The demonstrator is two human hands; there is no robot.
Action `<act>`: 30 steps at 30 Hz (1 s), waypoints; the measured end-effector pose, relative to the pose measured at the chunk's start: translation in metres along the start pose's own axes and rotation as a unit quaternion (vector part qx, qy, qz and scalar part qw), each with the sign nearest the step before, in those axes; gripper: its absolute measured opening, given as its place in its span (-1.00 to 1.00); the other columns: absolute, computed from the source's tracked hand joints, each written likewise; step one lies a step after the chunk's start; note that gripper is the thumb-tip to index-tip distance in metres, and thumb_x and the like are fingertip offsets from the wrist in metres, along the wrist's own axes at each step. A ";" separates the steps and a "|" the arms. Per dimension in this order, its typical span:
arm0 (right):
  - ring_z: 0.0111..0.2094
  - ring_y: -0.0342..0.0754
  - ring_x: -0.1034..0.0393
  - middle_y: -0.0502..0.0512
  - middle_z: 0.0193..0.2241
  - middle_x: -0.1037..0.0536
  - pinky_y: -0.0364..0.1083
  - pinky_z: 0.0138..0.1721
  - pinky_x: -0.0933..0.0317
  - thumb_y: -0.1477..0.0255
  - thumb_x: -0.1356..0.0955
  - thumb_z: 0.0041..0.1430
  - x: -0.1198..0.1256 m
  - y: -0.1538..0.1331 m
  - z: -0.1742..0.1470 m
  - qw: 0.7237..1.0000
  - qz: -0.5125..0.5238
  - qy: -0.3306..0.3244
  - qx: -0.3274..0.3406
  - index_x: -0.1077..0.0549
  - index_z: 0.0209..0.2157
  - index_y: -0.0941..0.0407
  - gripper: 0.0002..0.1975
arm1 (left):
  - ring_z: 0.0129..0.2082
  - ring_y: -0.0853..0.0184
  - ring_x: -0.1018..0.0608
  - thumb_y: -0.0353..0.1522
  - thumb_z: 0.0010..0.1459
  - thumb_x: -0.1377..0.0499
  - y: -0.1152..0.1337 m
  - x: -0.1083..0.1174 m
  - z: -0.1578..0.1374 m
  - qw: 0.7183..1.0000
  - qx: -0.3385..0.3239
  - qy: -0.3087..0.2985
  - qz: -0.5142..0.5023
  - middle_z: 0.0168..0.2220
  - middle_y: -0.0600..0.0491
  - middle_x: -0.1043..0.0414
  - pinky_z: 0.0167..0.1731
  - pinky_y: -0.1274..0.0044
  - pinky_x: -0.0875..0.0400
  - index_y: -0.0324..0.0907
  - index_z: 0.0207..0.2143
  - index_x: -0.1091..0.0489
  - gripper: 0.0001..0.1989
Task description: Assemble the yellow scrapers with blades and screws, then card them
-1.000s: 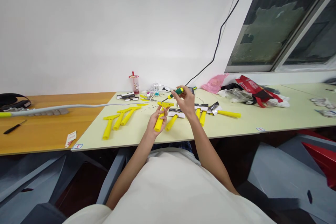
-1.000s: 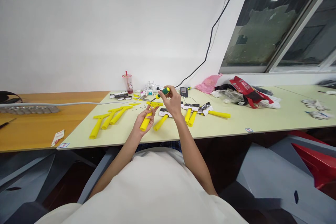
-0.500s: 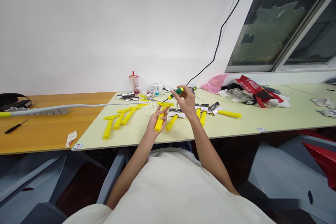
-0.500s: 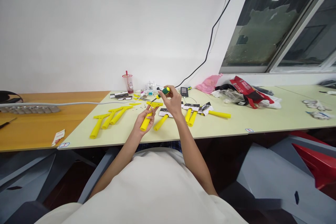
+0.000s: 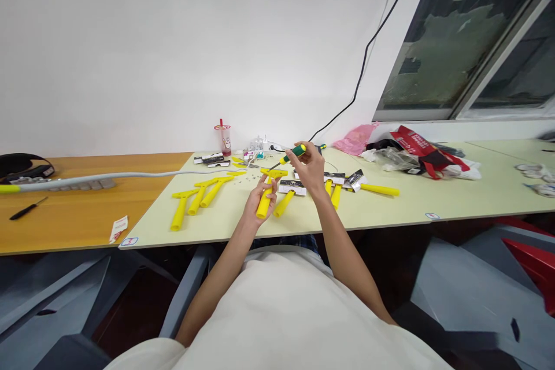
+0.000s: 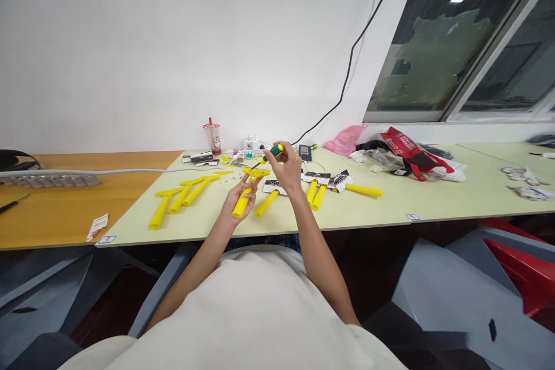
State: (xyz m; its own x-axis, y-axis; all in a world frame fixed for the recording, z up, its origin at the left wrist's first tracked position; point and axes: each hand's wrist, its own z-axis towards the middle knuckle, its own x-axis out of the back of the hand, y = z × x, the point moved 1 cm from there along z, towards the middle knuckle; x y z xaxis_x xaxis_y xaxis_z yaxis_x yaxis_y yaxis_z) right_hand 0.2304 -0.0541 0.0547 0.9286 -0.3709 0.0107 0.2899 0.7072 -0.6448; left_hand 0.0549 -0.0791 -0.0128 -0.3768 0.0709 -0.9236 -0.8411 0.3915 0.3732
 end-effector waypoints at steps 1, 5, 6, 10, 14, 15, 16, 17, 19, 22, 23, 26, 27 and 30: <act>-0.41 -0.02 -0.58 -0.02 -0.38 -0.57 -0.03 -0.32 -0.51 -0.12 -0.51 0.26 0.000 -0.001 0.000 1.000 0.002 0.001 0.002 -0.51 -0.11 0.00 -0.50 | -0.24 0.49 -0.72 -0.69 0.20 -0.15 0.000 0.000 -0.001 1.000 -0.002 0.001 0.006 0.29 -0.13 -0.51 -0.55 0.81 -0.34 0.04 0.35 -0.29 -0.25; -0.43 -0.02 -0.59 -0.04 -0.38 -0.57 -0.05 -0.34 -0.50 -0.08 -0.53 0.25 0.002 -0.003 0.001 1.000 0.008 0.007 0.000 -0.51 -0.11 0.01 -0.52 | -0.26 0.50 -0.71 -0.71 0.18 -0.16 -0.002 -0.003 -0.003 1.000 -0.010 -0.003 0.027 0.29 -0.13 -0.52 -0.55 0.81 -0.35 0.04 0.37 -0.29 -0.22; -0.43 -0.03 -0.59 -0.04 -0.38 -0.57 -0.05 -0.34 -0.50 -0.08 -0.54 0.24 0.002 -0.003 0.001 1.000 0.008 0.007 -0.003 -0.51 -0.10 0.01 -0.52 | -0.27 0.50 -0.71 -0.72 0.17 -0.16 -0.002 -0.003 -0.004 0.999 -0.011 -0.003 0.031 0.29 -0.14 -0.52 -0.56 0.81 -0.35 0.04 0.37 -0.28 -0.21; -0.42 -0.03 -0.60 -0.04 -0.38 -0.57 -0.05 -0.34 -0.51 -0.11 -0.54 0.23 0.000 -0.002 0.001 1.000 0.006 0.003 -0.011 -0.51 -0.10 0.01 -0.49 | -0.27 0.48 -0.71 -0.71 0.15 -0.20 -0.004 -0.005 -0.005 0.999 -0.010 -0.002 0.050 0.27 -0.14 -0.54 -0.58 0.81 -0.34 0.04 0.39 -0.27 -0.18; -0.43 -0.03 -0.61 -0.05 -0.39 -0.57 -0.06 -0.35 -0.49 -0.09 -0.54 0.23 -0.001 -0.002 0.000 1.000 0.009 0.002 -0.006 -0.51 -0.11 0.01 -0.51 | -0.27 0.49 -0.71 -0.71 0.16 -0.20 -0.004 -0.006 -0.006 0.999 -0.008 -0.014 0.043 0.26 -0.15 -0.54 -0.57 0.81 -0.36 0.01 0.39 -0.28 -0.19; -0.43 -0.03 -0.61 -0.05 -0.38 -0.57 -0.06 -0.35 -0.49 -0.09 -0.54 0.23 -0.001 -0.002 0.000 1.000 0.010 0.002 -0.006 -0.51 -0.11 0.00 -0.51 | -0.28 0.49 -0.71 -0.71 0.16 -0.20 -0.004 -0.006 -0.006 0.999 -0.009 -0.014 0.040 0.27 -0.15 -0.54 -0.57 0.80 -0.37 0.01 0.39 -0.28 -0.19; -0.43 -0.02 -0.61 -0.04 -0.38 -0.58 -0.06 -0.35 -0.49 -0.09 -0.54 0.23 -0.001 -0.002 0.000 1.000 0.010 0.003 -0.007 -0.51 -0.11 0.00 -0.51 | -0.28 0.49 -0.71 -0.71 0.16 -0.19 -0.004 -0.006 -0.006 0.999 -0.009 -0.013 0.037 0.27 -0.15 -0.54 -0.57 0.80 -0.37 0.02 0.39 -0.28 -0.19; -0.42 -0.02 -0.61 -0.04 -0.38 -0.58 -0.06 -0.36 -0.49 -0.09 -0.54 0.23 -0.001 -0.003 0.000 1.000 0.009 0.004 -0.008 -0.51 -0.11 0.00 -0.51 | -0.28 0.49 -0.71 -0.71 0.16 -0.18 -0.004 -0.006 -0.006 0.999 -0.010 -0.012 0.035 0.28 -0.14 -0.54 -0.58 0.81 -0.36 0.03 0.38 -0.28 -0.19; -0.42 -0.01 -0.61 -0.03 -0.37 -0.58 -0.06 -0.36 -0.50 -0.10 -0.54 0.23 0.000 -0.003 0.000 1.000 0.005 0.004 -0.011 -0.51 -0.10 0.00 -0.50 | -0.27 0.49 -0.71 -0.71 0.16 -0.17 -0.003 -0.006 -0.006 0.999 -0.009 -0.010 0.034 0.29 -0.13 -0.53 -0.58 0.81 -0.36 0.04 0.38 -0.29 -0.20; -0.42 -0.02 -0.61 -0.03 -0.37 -0.58 -0.05 -0.35 -0.51 -0.11 -0.53 0.24 0.001 -0.003 0.000 1.000 0.003 0.003 -0.011 -0.50 -0.09 0.00 -0.49 | -0.27 0.50 -0.72 -0.71 0.16 -0.17 -0.003 -0.006 -0.005 1.000 -0.007 -0.007 0.028 0.30 -0.14 -0.52 -0.57 0.81 -0.36 0.04 0.36 -0.29 -0.21; -0.42 -0.02 -0.61 -0.04 -0.37 -0.58 -0.05 -0.35 -0.51 -0.11 -0.53 0.24 0.001 -0.002 0.000 1.000 0.003 0.003 -0.011 -0.50 -0.09 0.00 -0.50 | -0.26 0.50 -0.72 -0.71 0.16 -0.17 -0.003 -0.005 -0.005 1.000 -0.006 -0.008 0.025 0.30 -0.14 -0.51 -0.56 0.81 -0.36 0.04 0.36 -0.29 -0.21; -0.43 -0.03 -0.60 -0.05 -0.38 -0.57 -0.06 -0.34 -0.51 -0.10 -0.53 0.24 0.000 0.000 0.001 1.000 0.006 0.008 -0.010 -0.50 -0.09 0.00 -0.50 | -0.26 0.50 -0.72 -0.71 0.18 -0.15 -0.003 -0.004 -0.004 1.000 -0.003 -0.016 0.012 0.31 -0.15 -0.50 -0.56 0.80 -0.36 0.03 0.36 -0.29 -0.23; -0.43 -0.03 -0.59 -0.05 -0.38 -0.57 -0.06 -0.34 -0.51 -0.09 -0.54 0.24 0.000 0.001 0.001 1.000 0.008 0.009 -0.009 -0.50 -0.09 0.00 -0.51 | -0.26 0.50 -0.72 -0.71 0.19 -0.15 -0.003 -0.003 -0.004 1.000 -0.002 -0.018 0.008 0.32 -0.15 -0.50 -0.56 0.80 -0.36 0.03 0.36 -0.29 -0.24; -0.44 -0.04 -0.59 -0.04 -0.37 -0.58 -0.05 -0.34 -0.51 -0.09 -0.54 0.24 0.000 0.001 0.000 1.000 0.012 0.014 -0.007 -0.50 -0.09 0.00 -0.51 | -0.24 0.49 -0.73 -0.70 0.20 -0.14 -0.002 -0.001 -0.003 1.000 -0.003 -0.013 0.006 0.32 -0.15 -0.50 -0.56 0.81 -0.37 0.03 0.35 -0.29 -0.26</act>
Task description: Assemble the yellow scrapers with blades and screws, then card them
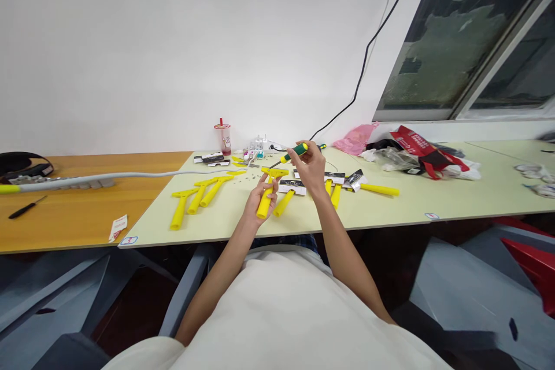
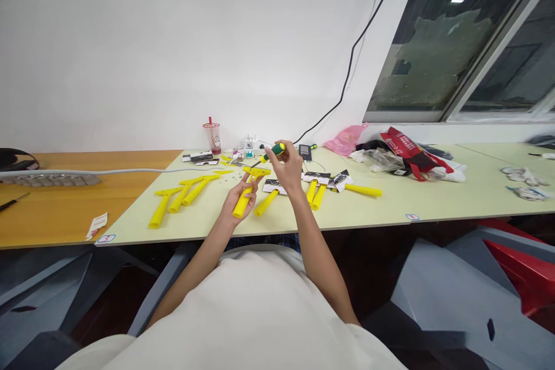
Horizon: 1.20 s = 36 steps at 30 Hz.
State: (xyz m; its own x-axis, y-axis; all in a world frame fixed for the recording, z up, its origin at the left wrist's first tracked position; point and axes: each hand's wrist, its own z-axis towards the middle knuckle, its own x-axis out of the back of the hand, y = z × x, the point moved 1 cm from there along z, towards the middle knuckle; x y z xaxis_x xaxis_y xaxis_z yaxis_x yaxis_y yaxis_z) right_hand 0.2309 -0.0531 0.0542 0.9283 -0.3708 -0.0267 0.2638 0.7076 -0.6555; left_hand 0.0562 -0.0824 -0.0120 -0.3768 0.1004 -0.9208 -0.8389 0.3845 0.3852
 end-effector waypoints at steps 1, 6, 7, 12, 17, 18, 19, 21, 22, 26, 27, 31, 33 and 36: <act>-0.43 -0.04 -0.59 -0.04 -0.37 -0.58 -0.05 -0.33 -0.51 -0.10 -0.54 0.24 0.000 0.000 0.000 1.000 0.001 0.000 0.000 -0.50 -0.09 0.00 -0.50 | -0.24 0.48 -0.74 -0.69 0.20 -0.14 0.000 0.000 0.000 1.000 -0.001 0.003 0.002 0.32 -0.14 -0.50 -0.56 0.81 -0.37 0.04 0.35 -0.29 -0.26; -0.44 -0.03 -0.59 -0.05 -0.38 -0.57 -0.05 -0.32 -0.52 -0.11 -0.52 0.26 0.000 -0.001 -0.001 1.000 -0.007 -0.007 0.003 -0.49 -0.08 0.00 -0.50 | -0.23 0.48 -0.74 -0.69 0.17 -0.16 0.001 0.000 0.001 1.000 -0.002 0.006 0.012 0.33 -0.14 -0.49 -0.57 0.81 -0.35 0.06 0.37 -0.30 -0.22; -0.44 -0.03 -0.59 -0.04 -0.38 -0.57 -0.05 -0.32 -0.52 -0.10 -0.51 0.27 0.000 -0.001 -0.001 1.000 -0.011 -0.008 0.004 -0.49 -0.08 0.00 -0.51 | -0.23 0.48 -0.73 -0.69 0.17 -0.17 0.001 0.000 0.001 1.000 -0.003 0.005 0.016 0.33 -0.13 -0.50 -0.57 0.81 -0.36 0.06 0.37 -0.30 -0.21; -0.43 -0.02 -0.57 -0.03 -0.38 -0.57 -0.04 -0.32 -0.50 -0.10 -0.51 0.28 0.001 -0.003 -0.001 1.000 -0.021 -0.007 0.012 -0.49 -0.08 -0.01 -0.52 | -0.26 0.48 -0.72 -0.70 0.17 -0.18 0.000 -0.003 -0.002 0.999 -0.010 0.006 0.034 0.33 -0.13 -0.50 -0.57 0.81 -0.38 0.08 0.39 -0.29 -0.18; -0.40 -0.01 -0.51 0.01 -0.34 -0.59 -0.02 -0.26 -0.48 -0.15 -0.46 0.32 0.001 -0.009 0.000 0.993 -0.091 -0.011 0.071 -0.53 -0.04 -0.01 -0.49 | -0.27 0.49 -0.69 -0.71 0.15 -0.21 -0.003 -0.006 -0.004 0.999 -0.015 0.014 0.046 0.29 -0.14 -0.52 -0.56 0.81 -0.37 0.05 0.41 -0.28 -0.16; -0.40 -0.01 -0.50 0.03 -0.33 -0.60 -0.01 -0.25 -0.48 -0.16 -0.45 0.34 0.001 -0.010 0.001 0.991 -0.106 -0.019 0.083 -0.53 -0.01 -0.02 -0.48 | -0.28 0.50 -0.69 -0.71 0.14 -0.21 -0.004 -0.006 -0.005 0.998 -0.014 0.014 0.051 0.28 -0.14 -0.53 -0.56 0.82 -0.37 0.05 0.41 -0.29 -0.15; -0.39 0.00 -0.49 0.05 -0.30 -0.61 0.00 -0.24 -0.48 -0.17 -0.43 0.36 0.000 -0.011 0.002 0.988 -0.118 -0.030 0.094 -0.53 0.04 -0.02 -0.47 | -0.28 0.50 -0.68 -0.71 0.13 -0.22 -0.004 -0.006 -0.005 0.998 -0.014 0.013 0.057 0.27 -0.13 -0.53 -0.56 0.82 -0.37 0.05 0.41 -0.29 -0.14; -0.34 0.03 -0.50 0.11 -0.19 -0.64 0.03 -0.18 -0.49 -0.16 -0.39 0.41 -0.003 -0.012 0.005 0.983 -0.136 -0.053 0.108 -0.50 0.17 -0.03 -0.43 | -0.28 0.50 -0.68 -0.71 0.12 -0.22 -0.005 -0.006 -0.005 0.998 -0.015 0.010 0.064 0.27 -0.12 -0.53 -0.55 0.82 -0.37 0.05 0.40 -0.30 -0.15; -0.30 0.04 -0.52 0.14 -0.13 -0.65 0.04 -0.14 -0.50 -0.15 -0.36 0.44 -0.004 -0.013 0.006 0.982 -0.140 -0.065 0.112 -0.47 0.23 -0.03 -0.41 | -0.28 0.50 -0.67 -0.71 0.13 -0.22 -0.005 -0.006 -0.005 0.998 -0.017 0.009 0.064 0.27 -0.12 -0.53 -0.55 0.82 -0.36 0.05 0.40 -0.30 -0.15; -0.18 0.03 -0.56 0.20 0.02 -0.60 0.07 -0.01 -0.52 -0.04 -0.27 0.56 -0.007 -0.016 0.008 0.982 -0.088 -0.130 0.104 -0.24 0.44 -0.04 -0.39 | -0.26 0.51 -0.67 -0.71 0.15 -0.22 -0.004 -0.004 -0.004 0.998 -0.026 0.011 0.048 0.28 -0.14 -0.52 -0.55 0.82 -0.35 0.03 0.42 -0.27 -0.15; -0.12 0.04 -0.58 0.22 0.07 -0.58 0.07 0.03 -0.53 -0.02 -0.26 0.57 -0.007 -0.016 0.007 0.982 -0.063 -0.149 0.101 -0.18 0.47 -0.04 -0.37 | -0.25 0.51 -0.68 -0.71 0.15 -0.22 -0.004 -0.004 -0.004 0.999 -0.026 0.011 0.046 0.28 -0.15 -0.52 -0.55 0.82 -0.35 0.03 0.43 -0.25 -0.14; 0.06 0.07 -0.58 0.30 0.24 -0.48 0.13 0.15 -0.52 0.03 -0.29 0.57 -0.001 -0.018 0.004 0.977 -0.006 -0.184 0.104 -0.09 0.53 -0.05 -0.33 | -0.22 0.50 -0.68 -0.69 0.14 -0.24 -0.002 -0.004 -0.004 0.998 -0.026 0.007 0.057 0.28 -0.13 -0.51 -0.55 0.83 -0.36 0.04 0.46 -0.22 -0.11; -0.01 0.05 -0.60 0.25 0.16 -0.54 0.13 0.14 -0.53 0.04 -0.31 0.56 0.002 -0.019 0.004 0.979 -0.005 -0.172 0.110 -0.11 0.53 -0.07 -0.33 | -0.23 0.50 -0.67 -0.69 0.13 -0.26 -0.002 -0.005 -0.005 0.997 -0.031 0.001 0.065 0.26 -0.14 -0.52 -0.54 0.82 -0.36 0.02 0.46 -0.23 -0.10; -0.15 0.04 -0.58 0.13 -0.04 -0.60 0.10 0.05 -0.57 0.02 -0.36 0.53 0.005 -0.021 0.006 0.983 -0.031 -0.126 0.127 -0.23 0.48 -0.10 -0.36 | -0.28 0.51 -0.64 -0.70 0.10 -0.29 -0.004 -0.008 -0.008 0.995 -0.035 -0.015 0.088 0.22 -0.14 -0.55 -0.55 0.79 -0.35 -0.01 0.45 -0.27 -0.10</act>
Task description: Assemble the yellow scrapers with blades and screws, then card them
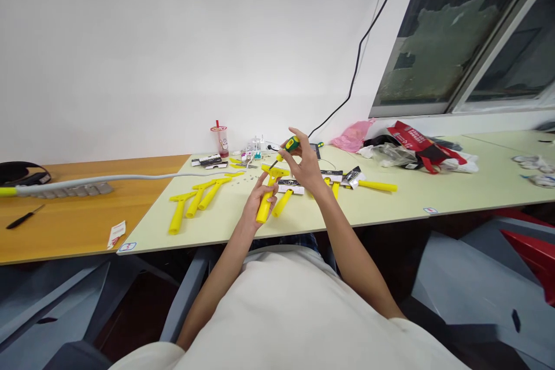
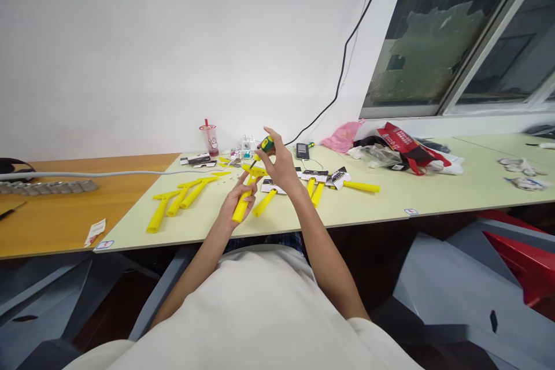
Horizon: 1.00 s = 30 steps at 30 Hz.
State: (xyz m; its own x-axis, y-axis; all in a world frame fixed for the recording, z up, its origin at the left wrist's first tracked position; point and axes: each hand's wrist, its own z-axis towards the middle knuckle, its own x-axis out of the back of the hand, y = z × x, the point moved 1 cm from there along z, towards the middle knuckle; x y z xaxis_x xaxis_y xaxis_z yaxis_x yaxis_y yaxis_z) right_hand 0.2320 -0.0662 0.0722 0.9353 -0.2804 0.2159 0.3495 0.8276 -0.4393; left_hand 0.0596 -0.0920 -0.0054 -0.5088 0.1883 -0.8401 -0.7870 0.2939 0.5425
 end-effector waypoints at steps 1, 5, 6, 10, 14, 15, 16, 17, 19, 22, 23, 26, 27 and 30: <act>-0.17 0.04 -0.58 0.12 -0.08 -0.59 0.09 0.02 -0.58 0.02 -0.37 0.52 0.001 -0.001 0.001 1.000 -0.010 0.013 0.004 -0.26 0.47 -0.10 -0.37 | -0.30 0.51 -0.63 -0.69 0.08 -0.30 0.000 -0.001 -0.001 1.000 -0.001 -0.005 0.008 0.21 -0.14 -0.55 -0.56 0.78 -0.34 -0.01 0.44 -0.28 -0.09; -0.04 0.06 -0.60 0.20 0.08 -0.56 0.11 0.11 -0.56 0.04 -0.33 0.56 0.005 -0.005 0.002 1.000 0.020 -0.012 0.013 -0.16 0.53 -0.11 -0.35 | -0.34 0.51 -0.60 -0.68 0.02 -0.33 0.001 -0.005 -0.003 0.999 -0.005 -0.012 0.030 0.18 -0.13 -0.57 -0.58 0.76 -0.32 -0.03 0.44 -0.30 -0.07; 0.00 0.06 -0.60 0.22 0.15 -0.54 0.12 0.14 -0.55 0.05 -0.31 0.57 0.006 -0.006 0.002 0.999 0.038 -0.029 0.013 -0.14 0.53 -0.11 -0.36 | -0.36 0.52 -0.59 -0.67 0.02 -0.34 0.002 -0.004 -0.003 0.999 -0.006 -0.014 0.033 0.18 -0.12 -0.58 -0.58 0.76 -0.32 -0.03 0.43 -0.31 -0.07; -0.04 0.04 -0.62 0.17 0.06 -0.58 0.10 0.11 -0.57 0.10 -0.37 0.55 0.005 -0.010 0.001 0.998 0.054 -0.034 0.014 -0.31 0.40 -0.09 -0.48 | -0.36 0.53 -0.58 -0.66 0.03 -0.34 0.003 -0.004 -0.003 0.999 -0.008 -0.011 0.032 0.20 -0.12 -0.57 -0.56 0.77 -0.34 0.00 0.42 -0.31 -0.08; -0.10 0.02 -0.56 0.12 -0.06 -0.58 0.07 0.03 -0.56 0.11 -0.39 0.53 0.003 -0.010 0.000 1.000 0.002 0.000 0.013 -0.38 0.29 -0.08 -0.58 | -0.35 0.52 -0.59 -0.69 0.01 -0.33 0.002 -0.004 -0.003 1.000 -0.002 -0.015 0.021 0.20 -0.15 -0.56 -0.57 0.76 -0.32 -0.02 0.44 -0.27 -0.04; -0.07 0.03 -0.56 0.14 -0.02 -0.56 0.08 0.05 -0.55 0.11 -0.37 0.55 0.003 -0.010 0.000 1.000 0.002 -0.006 0.010 -0.35 0.32 -0.09 -0.56 | -0.36 0.53 -0.59 -0.69 0.02 -0.33 0.002 -0.003 -0.003 1.000 -0.002 -0.018 0.020 0.20 -0.15 -0.56 -0.57 0.76 -0.32 -0.02 0.44 -0.28 -0.05; -0.03 0.04 -0.56 0.16 0.02 -0.55 0.10 0.09 -0.54 0.11 -0.34 0.56 0.003 -0.010 0.000 1.000 0.009 -0.018 0.009 -0.30 0.37 -0.10 -0.53 | -0.36 0.53 -0.58 -0.69 0.02 -0.33 0.002 -0.003 -0.003 1.000 -0.003 -0.021 0.019 0.20 -0.15 -0.56 -0.56 0.76 -0.33 -0.02 0.43 -0.28 -0.06; 0.03 0.05 -0.56 0.18 0.07 -0.54 0.12 0.14 -0.53 0.11 -0.32 0.58 0.003 -0.011 -0.001 0.999 0.020 -0.033 0.008 -0.25 0.41 -0.10 -0.50 | -0.36 0.53 -0.58 -0.68 0.03 -0.33 0.002 -0.002 -0.002 1.000 -0.003 -0.021 0.018 0.19 -0.15 -0.56 -0.56 0.76 -0.34 -0.02 0.42 -0.29 -0.07; 0.09 0.06 -0.56 0.22 0.15 -0.51 0.15 0.20 -0.51 0.11 -0.30 0.59 0.003 -0.011 -0.001 0.997 0.045 -0.059 0.008 -0.17 0.46 -0.11 -0.46 | -0.35 0.52 -0.59 -0.68 0.04 -0.33 0.002 -0.001 -0.001 1.000 -0.005 -0.017 0.018 0.18 -0.14 -0.57 -0.55 0.77 -0.36 -0.03 0.42 -0.31 -0.09; 0.02 0.04 -0.60 0.18 0.11 -0.55 0.13 0.18 -0.52 0.14 -0.34 0.57 0.002 -0.011 -0.001 0.997 0.064 -0.050 0.010 -0.25 0.41 -0.10 -0.50 | -0.31 0.51 -0.61 -0.68 0.05 -0.34 0.003 0.001 0.000 1.000 -0.009 -0.013 0.017 0.17 -0.12 -0.57 -0.54 0.78 -0.36 -0.01 0.41 -0.31 -0.10; -0.03 0.03 -0.60 0.15 0.05 -0.58 0.11 0.15 -0.53 0.15 -0.37 0.55 0.002 -0.011 -0.001 0.997 0.062 -0.038 0.011 -0.30 0.37 -0.10 -0.53 | -0.31 0.51 -0.61 -0.68 0.05 -0.34 0.003 0.001 0.000 1.000 -0.009 -0.013 0.018 0.17 -0.12 -0.57 -0.55 0.78 -0.36 -0.01 0.40 -0.32 -0.11; -0.10 0.03 -0.58 0.10 -0.09 -0.59 0.10 0.09 -0.55 0.13 -0.40 0.53 0.001 -0.012 -0.001 0.999 0.041 -0.010 0.013 -0.36 0.30 -0.11 -0.58 | -0.35 0.52 -0.59 -0.66 0.03 -0.35 0.003 0.002 0.001 0.999 -0.006 -0.017 0.030 0.15 -0.09 -0.58 -0.56 0.77 -0.35 0.01 0.37 -0.35 -0.12; -0.07 0.04 -0.56 0.11 -0.06 -0.58 0.11 0.11 -0.54 0.12 -0.39 0.54 0.001 -0.012 -0.001 0.999 0.035 -0.012 0.013 -0.34 0.32 -0.12 -0.56 | -0.37 0.52 -0.58 -0.66 0.02 -0.36 0.003 0.002 0.001 0.999 -0.005 -0.017 0.034 0.14 -0.09 -0.58 -0.56 0.77 -0.35 0.01 0.37 -0.36 -0.13; 0.10 0.09 -0.54 0.21 0.12 -0.53 0.15 0.17 -0.52 0.07 -0.31 0.58 -0.001 -0.013 -0.001 0.998 0.043 -0.046 0.017 -0.23 0.44 -0.14 -0.48 | -0.38 0.53 -0.58 -0.65 0.00 -0.37 0.002 0.003 0.003 0.999 -0.003 -0.017 0.037 0.14 -0.09 -0.58 -0.56 0.78 -0.34 0.01 0.37 -0.36 -0.11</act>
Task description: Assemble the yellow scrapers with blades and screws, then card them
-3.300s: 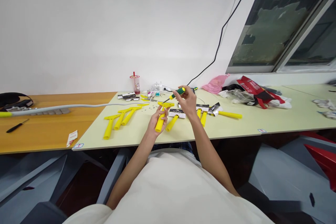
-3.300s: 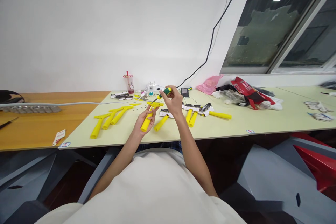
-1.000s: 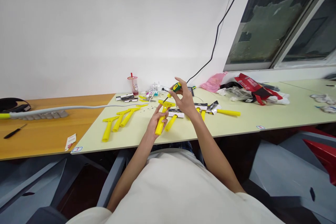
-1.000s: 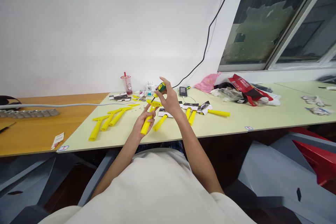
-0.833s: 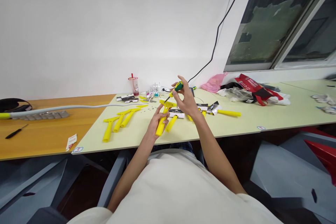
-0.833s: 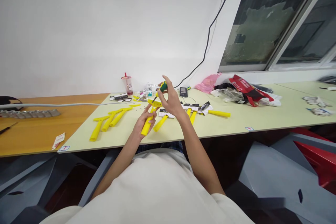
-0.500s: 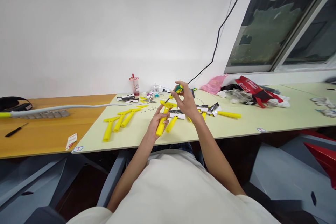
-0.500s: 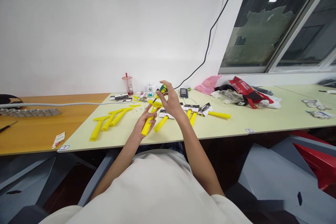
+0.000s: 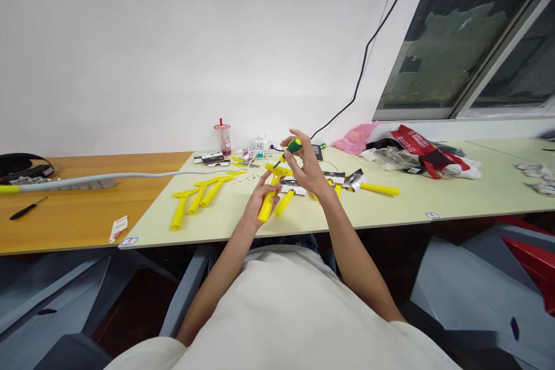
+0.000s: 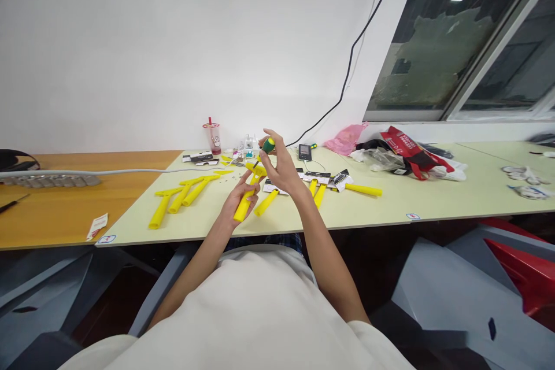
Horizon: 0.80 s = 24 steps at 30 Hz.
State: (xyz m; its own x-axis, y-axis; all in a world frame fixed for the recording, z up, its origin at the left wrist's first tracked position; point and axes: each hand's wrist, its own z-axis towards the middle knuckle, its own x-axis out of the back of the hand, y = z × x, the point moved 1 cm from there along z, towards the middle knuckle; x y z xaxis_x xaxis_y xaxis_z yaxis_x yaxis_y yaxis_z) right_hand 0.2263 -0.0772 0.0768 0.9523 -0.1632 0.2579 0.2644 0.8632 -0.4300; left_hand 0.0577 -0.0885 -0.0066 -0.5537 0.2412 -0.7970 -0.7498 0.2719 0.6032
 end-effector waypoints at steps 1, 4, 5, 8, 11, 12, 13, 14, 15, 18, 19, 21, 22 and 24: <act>0.12 0.09 -0.54 0.23 0.17 -0.51 0.15 0.17 -0.52 0.07 -0.30 0.58 0.000 0.000 0.000 1.000 0.006 -0.008 0.001 -0.20 0.46 -0.13 -0.46 | -0.37 0.53 -0.58 -0.66 -0.01 -0.36 0.000 0.000 0.000 1.000 0.000 0.001 -0.001 0.14 -0.08 -0.58 -0.56 0.78 -0.34 0.01 0.38 -0.35 -0.10; 0.02 0.05 -0.59 0.18 0.09 -0.58 0.10 0.10 -0.54 0.11 -0.34 0.56 0.000 0.001 0.000 1.000 -0.008 0.010 0.007 -0.28 0.41 -0.12 -0.49 | -0.34 0.53 -0.60 -0.66 -0.01 -0.36 0.000 0.000 0.001 1.000 0.001 0.003 -0.005 0.15 -0.07 -0.57 -0.56 0.79 -0.33 0.03 0.40 -0.32 -0.06; -0.03 0.03 -0.59 0.14 0.02 -0.60 0.08 0.08 -0.54 0.13 -0.37 0.55 0.000 0.001 0.000 0.999 -0.021 0.021 0.011 -0.32 0.38 -0.12 -0.52 | -0.34 0.53 -0.60 -0.67 -0.01 -0.36 0.000 0.000 0.001 1.000 0.001 0.002 -0.006 0.15 -0.08 -0.57 -0.56 0.79 -0.33 0.03 0.40 -0.31 -0.05; -0.05 0.02 -0.58 0.11 -0.05 -0.61 0.05 0.06 -0.53 0.16 -0.38 0.55 0.003 0.001 0.000 0.998 -0.050 0.038 0.019 -0.37 0.33 -0.10 -0.58 | -0.31 0.52 -0.62 -0.69 -0.02 -0.37 0.000 -0.001 -0.001 1.000 0.001 -0.001 -0.012 0.16 -0.10 -0.56 -0.56 0.80 -0.31 0.00 0.41 -0.29 -0.04; 0.14 0.06 -0.55 0.21 0.18 -0.55 0.09 0.17 -0.50 0.15 -0.32 0.58 0.005 0.000 0.000 1.000 -0.027 0.001 0.013 -0.27 0.41 -0.10 -0.52 | -0.29 0.52 -0.62 -0.69 -0.01 -0.36 0.001 -0.002 -0.002 1.000 -0.001 0.001 -0.015 0.18 -0.12 -0.55 -0.55 0.80 -0.32 -0.01 0.41 -0.29 -0.05; 0.17 0.07 -0.54 0.23 0.23 -0.52 0.10 0.19 -0.50 0.14 -0.31 0.59 0.005 0.000 0.000 1.000 -0.010 -0.013 0.009 -0.25 0.43 -0.10 -0.50 | -0.30 0.52 -0.62 -0.69 0.00 -0.36 0.001 -0.002 -0.002 1.000 -0.001 0.004 -0.017 0.19 -0.12 -0.55 -0.55 0.80 -0.33 -0.01 0.41 -0.29 -0.06; 0.15 0.06 -0.56 0.23 0.23 -0.52 0.10 0.19 -0.50 0.12 -0.31 0.58 0.005 0.001 0.000 1.000 0.003 -0.022 0.005 -0.25 0.43 -0.10 -0.49 | -0.30 0.52 -0.62 -0.68 0.01 -0.35 0.002 -0.002 -0.002 1.000 0.000 0.006 -0.017 0.20 -0.12 -0.55 -0.55 0.80 -0.33 0.00 0.40 -0.29 -0.07; 0.09 0.05 -0.58 0.21 0.17 -0.56 0.10 0.17 -0.51 0.11 -0.33 0.57 0.005 0.001 0.000 1.000 0.007 -0.021 0.002 -0.27 0.41 -0.10 -0.51 | -0.31 0.52 -0.61 -0.67 0.01 -0.35 0.002 -0.002 -0.002 1.000 0.002 0.009 -0.016 0.21 -0.12 -0.55 -0.55 0.80 -0.34 0.01 0.40 -0.30 -0.08; 0.01 0.04 -0.59 0.17 0.08 -0.60 0.10 0.15 -0.53 0.10 -0.35 0.55 0.005 0.002 0.000 1.000 0.000 -0.011 0.002 -0.31 0.36 -0.09 -0.53 | -0.32 0.52 -0.61 -0.67 0.01 -0.35 0.002 -0.002 -0.002 1.000 0.003 0.011 -0.013 0.21 -0.12 -0.55 -0.55 0.79 -0.33 0.02 0.40 -0.30 -0.08; -0.08 0.04 -0.56 0.12 -0.08 -0.61 0.12 0.13 -0.51 0.12 -0.39 0.52 0.005 0.002 0.000 0.999 -0.045 0.021 0.011 -0.36 0.29 -0.08 -0.58 | -0.33 0.51 -0.61 -0.67 0.01 -0.35 0.003 -0.002 -0.002 1.000 0.001 0.011 -0.003 0.21 -0.12 -0.55 -0.56 0.79 -0.32 0.04 0.41 -0.30 -0.07; -0.02 0.06 -0.56 0.16 -0.02 -0.60 0.14 0.16 -0.49 0.13 -0.38 0.53 0.005 0.002 0.000 0.999 -0.048 0.016 0.014 -0.34 0.31 -0.07 -0.56 | -0.32 0.51 -0.62 -0.67 0.00 -0.35 0.003 -0.003 -0.002 1.000 0.000 0.010 -0.002 0.21 -0.11 -0.55 -0.56 0.80 -0.32 0.04 0.41 -0.30 -0.06; 0.09 0.08 -0.55 0.23 0.14 -0.55 0.15 0.20 -0.48 0.15 -0.35 0.55 0.004 0.002 0.000 1.000 -0.025 -0.011 0.012 -0.26 0.38 -0.08 -0.52 | -0.30 0.51 -0.62 -0.67 0.00 -0.35 0.003 -0.003 -0.002 1.000 -0.002 0.012 -0.004 0.21 -0.11 -0.55 -0.55 0.80 -0.33 0.02 0.41 -0.30 -0.06; 0.11 0.08 -0.55 0.23 0.17 -0.54 0.15 0.20 -0.48 0.16 -0.35 0.55 0.003 0.002 0.000 1.000 -0.011 -0.024 0.007 -0.25 0.39 -0.09 -0.51 | -0.30 0.51 -0.62 -0.67 0.01 -0.35 0.003 -0.003 -0.003 1.000 -0.003 0.014 -0.005 0.20 -0.11 -0.55 -0.54 0.80 -0.33 0.02 0.41 -0.30 -0.06; 0.00 0.05 -0.58 0.18 0.07 -0.58 0.13 0.15 -0.52 0.14 -0.37 0.53 0.003 0.002 0.000 1.000 -0.008 -0.020 -0.003 -0.30 0.33 -0.08 -0.55 | -0.32 0.52 -0.60 -0.67 0.01 -0.35 0.003 -0.003 -0.004 1.000 -0.004 0.014 -0.006 0.20 -0.11 -0.56 -0.55 0.79 -0.34 0.01 0.41 -0.31 -0.07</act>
State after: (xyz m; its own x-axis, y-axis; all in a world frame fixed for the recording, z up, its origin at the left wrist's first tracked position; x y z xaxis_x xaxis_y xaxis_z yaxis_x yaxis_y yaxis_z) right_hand 0.2294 -0.0757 0.0760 0.9411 -0.1574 0.2991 0.2802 0.8583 -0.4300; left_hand 0.0558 -0.0917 -0.0025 -0.5544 0.2114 -0.8050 -0.7595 0.2670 0.5932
